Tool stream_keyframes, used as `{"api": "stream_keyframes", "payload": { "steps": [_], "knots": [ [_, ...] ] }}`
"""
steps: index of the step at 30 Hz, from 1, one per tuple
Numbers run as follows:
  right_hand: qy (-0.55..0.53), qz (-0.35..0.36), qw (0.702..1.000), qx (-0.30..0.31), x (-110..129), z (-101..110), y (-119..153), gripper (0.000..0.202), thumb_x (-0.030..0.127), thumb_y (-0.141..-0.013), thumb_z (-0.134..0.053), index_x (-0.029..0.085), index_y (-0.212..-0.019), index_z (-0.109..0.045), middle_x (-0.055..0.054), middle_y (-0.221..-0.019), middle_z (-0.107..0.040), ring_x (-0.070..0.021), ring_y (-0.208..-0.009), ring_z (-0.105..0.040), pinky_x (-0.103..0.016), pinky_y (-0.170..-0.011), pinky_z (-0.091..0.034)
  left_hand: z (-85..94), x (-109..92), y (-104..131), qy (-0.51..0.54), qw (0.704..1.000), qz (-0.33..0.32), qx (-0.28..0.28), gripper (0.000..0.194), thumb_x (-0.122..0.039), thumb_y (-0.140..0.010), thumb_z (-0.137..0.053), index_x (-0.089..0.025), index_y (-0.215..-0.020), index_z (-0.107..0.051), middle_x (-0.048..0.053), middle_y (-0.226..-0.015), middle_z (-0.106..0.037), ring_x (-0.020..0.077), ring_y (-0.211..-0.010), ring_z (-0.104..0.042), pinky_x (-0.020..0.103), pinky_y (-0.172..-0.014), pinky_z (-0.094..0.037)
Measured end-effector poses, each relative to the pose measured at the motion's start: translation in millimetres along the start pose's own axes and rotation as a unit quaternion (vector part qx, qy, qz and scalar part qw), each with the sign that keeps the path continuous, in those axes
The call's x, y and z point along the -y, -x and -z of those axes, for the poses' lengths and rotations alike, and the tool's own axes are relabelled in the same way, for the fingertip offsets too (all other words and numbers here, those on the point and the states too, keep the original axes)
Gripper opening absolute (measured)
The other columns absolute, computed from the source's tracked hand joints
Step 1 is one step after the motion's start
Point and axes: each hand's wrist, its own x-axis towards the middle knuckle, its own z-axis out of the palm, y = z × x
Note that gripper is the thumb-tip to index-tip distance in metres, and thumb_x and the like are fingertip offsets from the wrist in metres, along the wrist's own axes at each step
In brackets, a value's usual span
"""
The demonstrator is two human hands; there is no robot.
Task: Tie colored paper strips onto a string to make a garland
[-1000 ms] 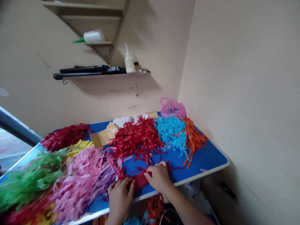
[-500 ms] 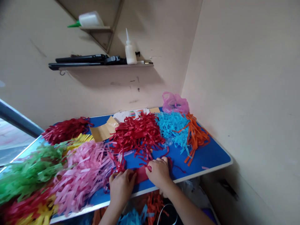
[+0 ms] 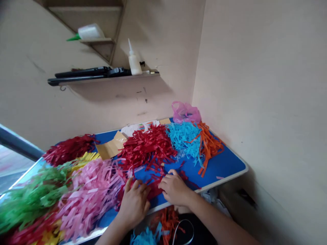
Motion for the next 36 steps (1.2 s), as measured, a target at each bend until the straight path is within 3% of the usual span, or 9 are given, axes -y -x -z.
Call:
{"api": "stream_keyframes", "payload": {
  "steps": [5, 8, 11, 15, 18, 21, 24, 30, 36],
  "knots": [
    [-0.036, -0.056, 0.998, -0.009, -6.0, 0.1, -5.8, 0.024, 0.009, -0.074, -0.056, 0.021, -0.093, -0.062, 0.000, -0.085, -0.071, -0.0176, -0.084, -0.060, -0.037, -0.094, -0.029, -14.4, -4.7, 5.3, -0.018, 0.997, 0.045, -0.052, 0.022, -0.016, -0.072, -0.061, -0.023, -0.090, -0.071, 0.003, -0.088, -0.072, 0.0255, -0.099, -0.058, 0.053, -0.116, -0.014],
    [-0.026, -0.040, 0.999, 0.003, -2.8, 2.9, -6.7, 0.026, 0.021, -0.069, -0.066, 0.022, -0.095, -0.062, -0.002, -0.092, -0.069, -0.0225, -0.093, -0.056, -0.040, -0.096, -0.027, -25.5, 2.0, 6.5, -0.009, 0.993, 0.063, -0.101, 0.023, -0.008, -0.074, -0.058, -0.024, -0.083, -0.072, 0.000, -0.079, -0.072, 0.0227, -0.094, -0.062, 0.054, -0.117, -0.010],
    [0.013, -0.029, 0.999, 0.008, -2.2, 2.1, -10.4, 0.021, 0.031, -0.075, -0.069, 0.022, -0.093, -0.065, -0.003, -0.096, -0.069, -0.0240, -0.098, -0.054, -0.043, -0.098, -0.026, -24.4, 4.2, 6.3, 0.010, 0.990, 0.080, -0.114, 0.024, -0.009, -0.073, -0.061, -0.026, -0.085, -0.072, -0.001, -0.079, -0.072, 0.0233, -0.095, -0.063, 0.058, -0.117, -0.005],
    [0.034, -0.033, 0.999, -0.003, -0.3, 2.2, -16.5, 0.011, 0.025, -0.086, -0.059, 0.023, -0.080, -0.068, 0.000, -0.084, -0.070, -0.0198, -0.091, -0.054, -0.039, -0.089, -0.030, -18.4, -2.5, 5.5, -0.018, 0.991, 0.093, -0.097, 0.018, -0.018, -0.074, -0.067, -0.027, -0.089, -0.073, 0.001, -0.083, -0.072, 0.0278, -0.100, -0.061, 0.065, -0.115, -0.001],
    [0.050, -0.012, 0.998, -0.026, 5.5, 0.8, -17.0, 0.008, 0.023, -0.084, -0.061, 0.023, -0.090, -0.067, -0.001, -0.094, -0.069, -0.0206, -0.096, -0.053, -0.041, -0.094, -0.028, -21.7, -5.5, 5.7, -0.041, 0.990, 0.085, -0.102, 0.015, -0.015, -0.078, -0.065, -0.027, -0.083, -0.073, 0.001, -0.082, -0.073, 0.0275, -0.099, -0.062, 0.067, -0.113, 0.003],
    [0.072, 0.033, 0.997, 0.001, 3.6, -7.8, -14.4, 0.013, 0.024, -0.086, -0.061, 0.022, -0.098, -0.066, -0.004, -0.100, -0.069, -0.0230, -0.099, -0.052, -0.043, -0.094, -0.028, -28.4, -2.3, 10.1, -0.032, 0.989, 0.084, -0.119, 0.022, -0.010, -0.080, -0.063, -0.029, -0.083, -0.073, 0.000, -0.084, -0.074, 0.0275, -0.103, -0.061, 0.066, -0.113, 0.007],
    [0.064, 0.036, 0.997, 0.018, -10.3, -19.1, -9.3, 0.009, 0.023, -0.090, -0.059, 0.025, -0.088, -0.068, -0.001, -0.091, -0.071, -0.0216, -0.094, -0.054, -0.043, -0.088, -0.029, -31.6, 7.3, 19.4, -0.022, 0.989, 0.073, -0.129, 0.025, -0.010, -0.080, -0.064, -0.032, -0.087, -0.073, -0.002, -0.084, -0.074, 0.0259, -0.102, -0.061, 0.061, -0.115, 0.003],
    [0.027, -0.026, 0.999, -0.026, -21.4, -20.0, 2.7, 0.021, 0.016, -0.086, -0.066, 0.034, -0.094, -0.072, 0.004, -0.099, -0.071, -0.0188, -0.098, -0.054, -0.040, -0.092, -0.029, -22.9, 24.0, 33.8, 0.018, 0.996, 0.042, -0.077, 0.023, -0.021, -0.085, -0.064, -0.038, -0.099, -0.071, -0.004, -0.087, -0.073, 0.0215, -0.096, -0.062, 0.055, -0.108, -0.023],
    [0.009, -0.054, 0.998, -0.032, -13.0, -13.0, 2.4, 0.004, 0.028, -0.088, -0.069, 0.029, -0.085, -0.072, 0.003, -0.091, -0.070, -0.0182, -0.095, -0.055, -0.038, -0.090, -0.030, -25.7, 22.1, 31.8, 0.039, 0.992, 0.059, -0.101, 0.012, -0.029, -0.088, -0.062, -0.032, -0.087, -0.074, 0.000, -0.083, -0.072, 0.0218, -0.093, -0.061, 0.053, -0.108, -0.022]
  ]
}}
